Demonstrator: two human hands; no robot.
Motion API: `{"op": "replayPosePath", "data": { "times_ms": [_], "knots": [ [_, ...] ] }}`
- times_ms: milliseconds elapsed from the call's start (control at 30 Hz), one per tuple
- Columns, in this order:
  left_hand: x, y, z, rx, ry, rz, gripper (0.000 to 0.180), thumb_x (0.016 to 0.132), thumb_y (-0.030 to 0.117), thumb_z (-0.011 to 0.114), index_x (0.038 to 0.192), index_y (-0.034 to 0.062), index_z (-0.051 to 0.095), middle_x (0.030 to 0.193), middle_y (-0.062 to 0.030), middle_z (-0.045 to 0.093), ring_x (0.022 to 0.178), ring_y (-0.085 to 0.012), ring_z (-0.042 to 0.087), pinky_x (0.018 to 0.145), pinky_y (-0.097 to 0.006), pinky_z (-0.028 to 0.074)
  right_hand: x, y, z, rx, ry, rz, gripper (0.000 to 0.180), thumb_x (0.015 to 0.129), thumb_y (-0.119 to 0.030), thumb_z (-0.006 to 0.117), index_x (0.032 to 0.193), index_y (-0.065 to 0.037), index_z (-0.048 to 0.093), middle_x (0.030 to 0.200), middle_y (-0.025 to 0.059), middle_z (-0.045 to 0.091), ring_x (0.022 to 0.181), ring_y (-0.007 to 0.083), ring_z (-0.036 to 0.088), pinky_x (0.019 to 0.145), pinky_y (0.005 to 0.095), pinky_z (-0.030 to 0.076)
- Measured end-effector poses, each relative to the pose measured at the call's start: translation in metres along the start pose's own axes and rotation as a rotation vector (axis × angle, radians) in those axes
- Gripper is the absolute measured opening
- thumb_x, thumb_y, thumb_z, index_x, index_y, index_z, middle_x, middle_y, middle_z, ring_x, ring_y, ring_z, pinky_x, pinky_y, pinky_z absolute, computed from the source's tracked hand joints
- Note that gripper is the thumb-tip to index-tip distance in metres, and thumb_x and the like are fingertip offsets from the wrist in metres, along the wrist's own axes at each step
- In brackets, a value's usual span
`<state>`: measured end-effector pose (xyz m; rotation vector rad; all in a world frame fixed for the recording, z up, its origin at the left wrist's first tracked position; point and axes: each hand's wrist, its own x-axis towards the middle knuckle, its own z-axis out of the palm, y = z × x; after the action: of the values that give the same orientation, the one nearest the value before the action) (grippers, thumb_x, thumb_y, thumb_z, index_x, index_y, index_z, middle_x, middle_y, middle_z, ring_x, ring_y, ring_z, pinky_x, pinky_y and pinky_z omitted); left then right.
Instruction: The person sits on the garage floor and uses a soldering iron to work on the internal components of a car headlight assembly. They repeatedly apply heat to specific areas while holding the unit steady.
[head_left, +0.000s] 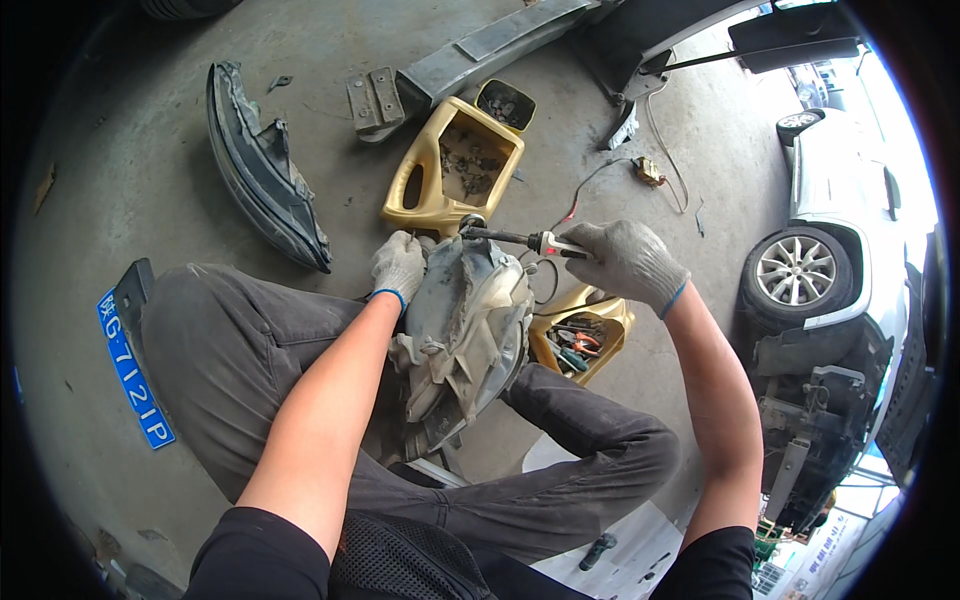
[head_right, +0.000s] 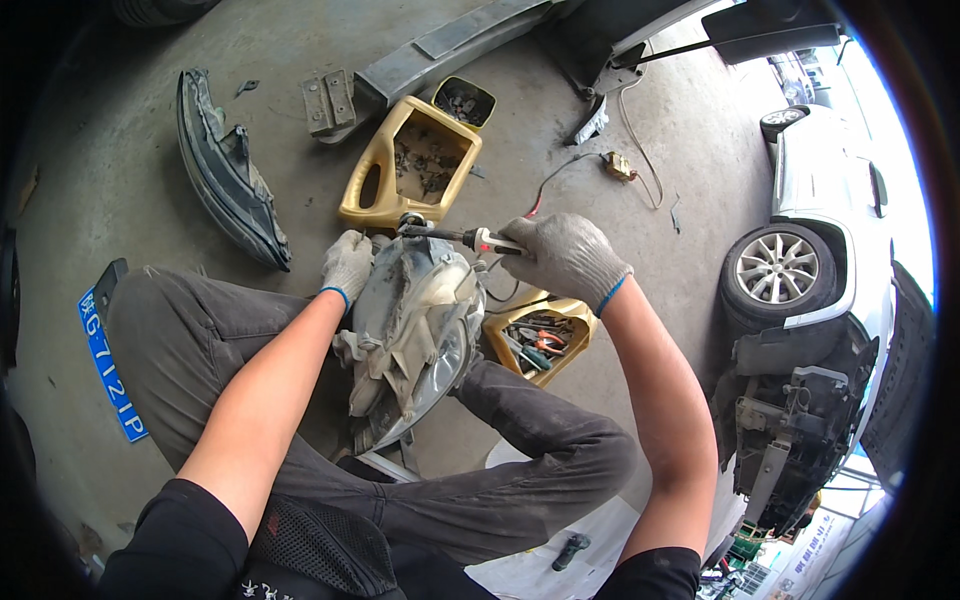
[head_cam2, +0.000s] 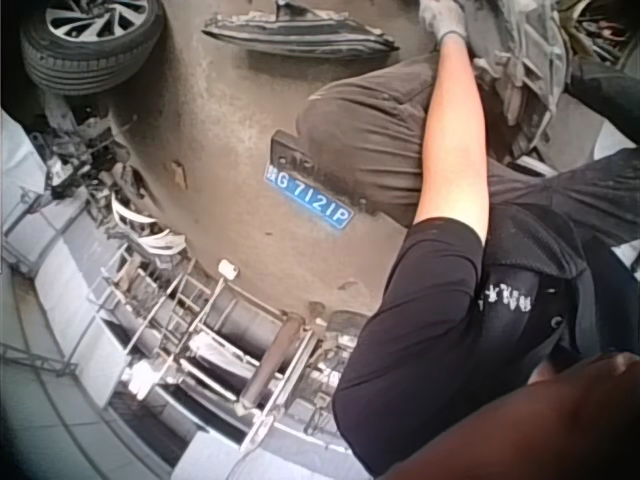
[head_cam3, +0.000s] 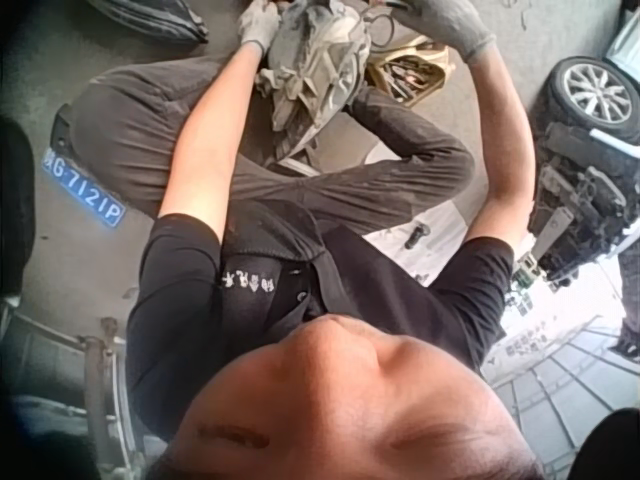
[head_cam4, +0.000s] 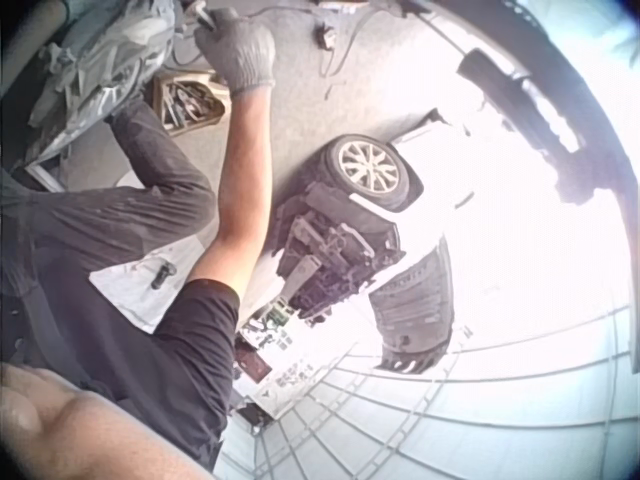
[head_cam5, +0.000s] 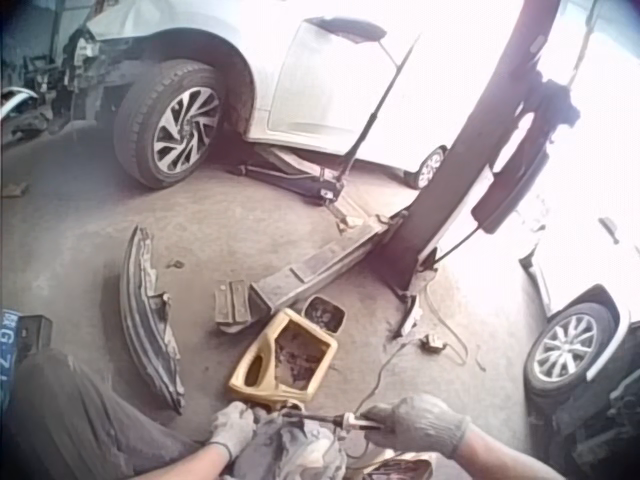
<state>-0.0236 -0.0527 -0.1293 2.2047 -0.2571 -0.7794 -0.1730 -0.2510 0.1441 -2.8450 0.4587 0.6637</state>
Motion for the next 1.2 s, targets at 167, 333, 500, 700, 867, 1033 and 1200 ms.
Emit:
{"op": "replayPosePath", "data": {
  "times_ms": [167,333,500,700,867,1033,1200],
  "knots": [
    [0.002,-0.003,0.001,0.010,-0.001,0.014,0.028,0.092,0.034,0.055,0.096,0.0082,0.067,0.089,-0.0131,0.071,0.087,-0.0304,0.068,0.080,-0.041,0.051,0.007,0.004,0.001,-0.024,-0.018,-0.033,0.029,0.085,-0.031,0.064,0.106,-0.012,0.067,0.079,0.0141,0.068,0.074,0.0334,0.067,0.067,0.0449,0.052],
    [-0.003,0.007,-0.004,0.019,-0.061,-0.007,0.029,0.093,0.034,0.054,0.102,0.0094,0.067,0.100,-0.0176,0.069,0.096,-0.0375,0.066,0.084,-0.045,0.052,0.008,0.002,-0.005,-0.047,-0.037,0.016,0.028,0.085,-0.030,0.063,0.106,-0.012,0.067,0.079,0.0141,0.068,0.075,0.0328,0.067,0.067,0.0450,0.052],
    [0.006,-0.009,0.007,0.042,0.018,0.027,0.028,0.093,0.033,0.055,0.097,0.0085,0.067,0.087,-0.0127,0.071,0.086,-0.0289,0.068,0.079,-0.041,0.052,0.009,-0.015,-0.017,-0.206,-0.011,-0.007,0.026,0.086,-0.029,0.062,0.106,-0.012,0.066,0.080,0.0125,0.068,0.078,0.0314,0.068,0.068,0.0444,0.053],
    [0.006,-0.009,0.009,0.026,0.011,-0.001,0.027,0.093,0.033,0.055,0.098,0.0087,0.067,0.087,-0.0125,0.071,0.085,-0.0282,0.069,0.079,-0.040,0.052,0.000,-0.032,-0.036,-0.295,0.024,-0.026,0.026,0.087,-0.030,0.062,0.105,-0.012,0.065,0.083,0.0111,0.068,0.080,0.0304,0.068,0.069,0.0437,0.054],
    [0.000,0.000,0.003,0.029,0.006,-0.007,0.027,0.093,0.033,0.056,0.098,0.0092,0.067,0.089,-0.0124,0.071,0.086,-0.0280,0.069,0.080,-0.040,0.052,-0.005,-0.046,-0.042,-0.300,0.004,0.004,0.029,0.087,-0.033,0.061,0.104,-0.009,0.065,0.082,0.0121,0.067,0.079,0.0300,0.068,0.069,0.0435,0.055],
    [-0.002,0.005,-0.004,0.008,-0.057,-0.033,0.028,0.094,0.034,0.054,0.103,0.0103,0.066,0.100,-0.0166,0.069,0.095,-0.0349,0.066,0.085,-0.044,0.051,-0.003,-0.049,-0.034,-0.340,-0.015,0.016,0.028,0.088,-0.033,0.060,0.100,-0.008,0.065,0.076,0.0125,0.067,0.073,0.0308,0.068,0.065,0.0442,0.055],
    [-0.001,0.005,-0.004,0.005,-0.095,-0.043,0.029,0.095,0.034,0.053,0.105,0.0102,0.066,0.105,-0.0188,0.068,0.100,-0.0383,0.065,0.087,-0.046,0.051,-0.007,-0.050,-0.027,-0.352,-0.004,0.019,0.025,0.088,-0.031,0.060,0.097,-0.008,0.064,0.074,0.0134,0.066,0.072,0.0313,0.068,0.063,0.0452,0.054]
  ]
}}
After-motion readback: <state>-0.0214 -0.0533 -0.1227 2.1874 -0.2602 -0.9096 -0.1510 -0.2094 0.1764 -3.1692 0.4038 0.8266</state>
